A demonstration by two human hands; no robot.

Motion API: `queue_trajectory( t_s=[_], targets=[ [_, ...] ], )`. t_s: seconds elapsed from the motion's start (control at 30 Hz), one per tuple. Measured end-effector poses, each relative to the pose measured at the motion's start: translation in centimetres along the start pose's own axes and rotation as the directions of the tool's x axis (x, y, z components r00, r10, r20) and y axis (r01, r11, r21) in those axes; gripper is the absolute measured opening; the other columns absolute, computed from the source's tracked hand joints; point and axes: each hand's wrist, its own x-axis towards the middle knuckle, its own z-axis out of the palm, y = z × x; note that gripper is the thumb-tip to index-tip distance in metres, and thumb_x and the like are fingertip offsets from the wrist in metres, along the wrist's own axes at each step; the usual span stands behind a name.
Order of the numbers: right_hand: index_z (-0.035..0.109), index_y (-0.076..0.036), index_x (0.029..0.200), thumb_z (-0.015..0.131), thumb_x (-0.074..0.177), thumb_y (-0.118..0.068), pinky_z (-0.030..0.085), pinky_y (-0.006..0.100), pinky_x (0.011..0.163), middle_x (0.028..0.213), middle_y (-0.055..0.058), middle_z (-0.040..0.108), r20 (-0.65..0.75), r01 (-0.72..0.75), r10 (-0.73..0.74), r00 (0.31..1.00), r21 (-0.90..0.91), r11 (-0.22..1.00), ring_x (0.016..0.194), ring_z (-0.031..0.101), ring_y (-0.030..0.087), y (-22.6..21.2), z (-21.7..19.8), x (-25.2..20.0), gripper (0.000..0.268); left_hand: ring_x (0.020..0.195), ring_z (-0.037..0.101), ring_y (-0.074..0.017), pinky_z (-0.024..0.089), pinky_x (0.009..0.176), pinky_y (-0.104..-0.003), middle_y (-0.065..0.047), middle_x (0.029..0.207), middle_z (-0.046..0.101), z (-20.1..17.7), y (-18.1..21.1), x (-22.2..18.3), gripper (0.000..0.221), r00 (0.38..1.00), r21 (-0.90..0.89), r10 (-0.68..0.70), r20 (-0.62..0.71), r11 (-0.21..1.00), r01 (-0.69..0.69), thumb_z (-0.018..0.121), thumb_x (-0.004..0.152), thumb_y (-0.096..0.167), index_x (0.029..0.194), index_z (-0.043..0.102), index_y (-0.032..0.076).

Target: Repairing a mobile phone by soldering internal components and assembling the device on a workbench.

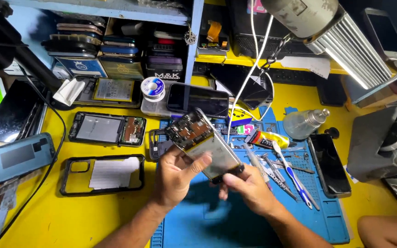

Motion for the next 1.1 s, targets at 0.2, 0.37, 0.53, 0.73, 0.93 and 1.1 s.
queue_trajectory(
  t_s=[0.2, 0.37, 0.53, 0.73, 0.93, 1.1],
  targets=[
    [0.07, -0.005, 0.1, 0.075, 0.092, -0.012, 0.048, 0.023, 0.054, 0.073, 0.001, 0.064, -0.208, 0.197, -0.413, 0.887, -0.638, 0.744, 0.061, 0.055, 0.008, -0.8, 1.0, 0.3, 0.012, 0.102, 0.075, -0.0244, 0.065, 0.092, -0.036, -0.014, 0.113, 0.078, -0.6, -0.7, 0.8, 0.033, 0.975, 0.054, 0.068, -0.213, 0.997, -0.058, 0.08, 0.084, 0.017, 0.114, 0.07, 0.005],
    [0.068, -0.006, 0.104, 0.072, 0.095, -0.012, 0.04, 0.027, 0.051, 0.07, 0.0, 0.058, 0.062, 0.309, -0.636, 0.769, -0.907, 0.285, 0.055, 0.047, 0.011, -1.3, 1.1, 0.1, 0.011, 0.103, 0.075, -0.0231, 0.062, 0.097, -0.035, -0.016, 0.114, 0.077, -0.2, -1.5, 0.8, 0.035, 0.955, -0.015, 0.072, -0.289, 0.997, -0.079, 0.079, 0.084, 0.01, 0.117, 0.067, 0.003],
    [0.07, -0.009, 0.101, 0.075, 0.096, -0.011, 0.039, 0.028, 0.05, 0.071, 0.0, 0.066, 0.155, 0.346, -0.695, 0.702, -0.927, 0.142, 0.05, 0.048, 0.012, -1.4, 0.6, 0.3, 0.007, 0.113, 0.07, -0.0272, 0.06, 0.101, -0.04, -0.018, 0.122, 0.073, -0.1, -1.0, 0.9, 0.039, 0.959, -0.116, 0.03, -0.282, 0.991, -0.065, 0.077, 0.085, 0.01, 0.121, 0.064, 0.0],
    [0.075, -0.002, 0.089, 0.067, 0.101, -0.007, 0.046, 0.035, 0.066, 0.074, 0.008, 0.068, 0.02, 0.179, -0.769, 0.639, -0.976, 0.124, 0.065, 0.059, 0.02, -4.4, -2.0, 0.5, 0.015, 0.098, 0.07, -0.019, 0.06, 0.09, -0.032, -0.014, 0.113, 0.076, -2.3, 0.6, 1.3, 0.033, 0.993, 0.113, -0.103, -0.054, 0.988, 0.109, 0.076, 0.086, 0.007, 0.117, 0.064, 0.002],
    [0.079, -0.006, 0.101, 0.074, 0.101, -0.005, 0.043, 0.04, 0.086, 0.088, 0.008, 0.064, -0.039, 0.029, -0.742, 0.67, -0.996, 0.079, 0.091, 0.053, 0.027, -4.5, -4.0, 0.5, 0.005, 0.091, 0.08, -0.0275, 0.069, 0.081, -0.038, -0.021, 0.113, 0.081, -0.2, 3.9, -3.5, 0.054, 0.773, 0.356, -0.62, -0.131, 0.699, 0.621, 0.075, 0.081, 0.002, 0.134, 0.063, 0.003],
    [0.079, 0.001, 0.105, 0.076, 0.102, 0.0, 0.041, 0.044, 0.091, 0.097, 0.017, 0.064, 0.102, 0.116, -0.751, 0.652, -0.993, -0.035, 0.098, 0.056, 0.032, -4.2, -3.2, 0.2, 0.004, 0.094, 0.081, -0.0244, 0.068, 0.075, -0.039, -0.014, 0.116, 0.081, -0.9, 3.8, -6.4, 0.066, 0.692, 0.532, -0.696, -0.192, 0.519, 0.669, 0.076, 0.083, 0.013, 0.146, 0.055, 0.013]
  ],
)
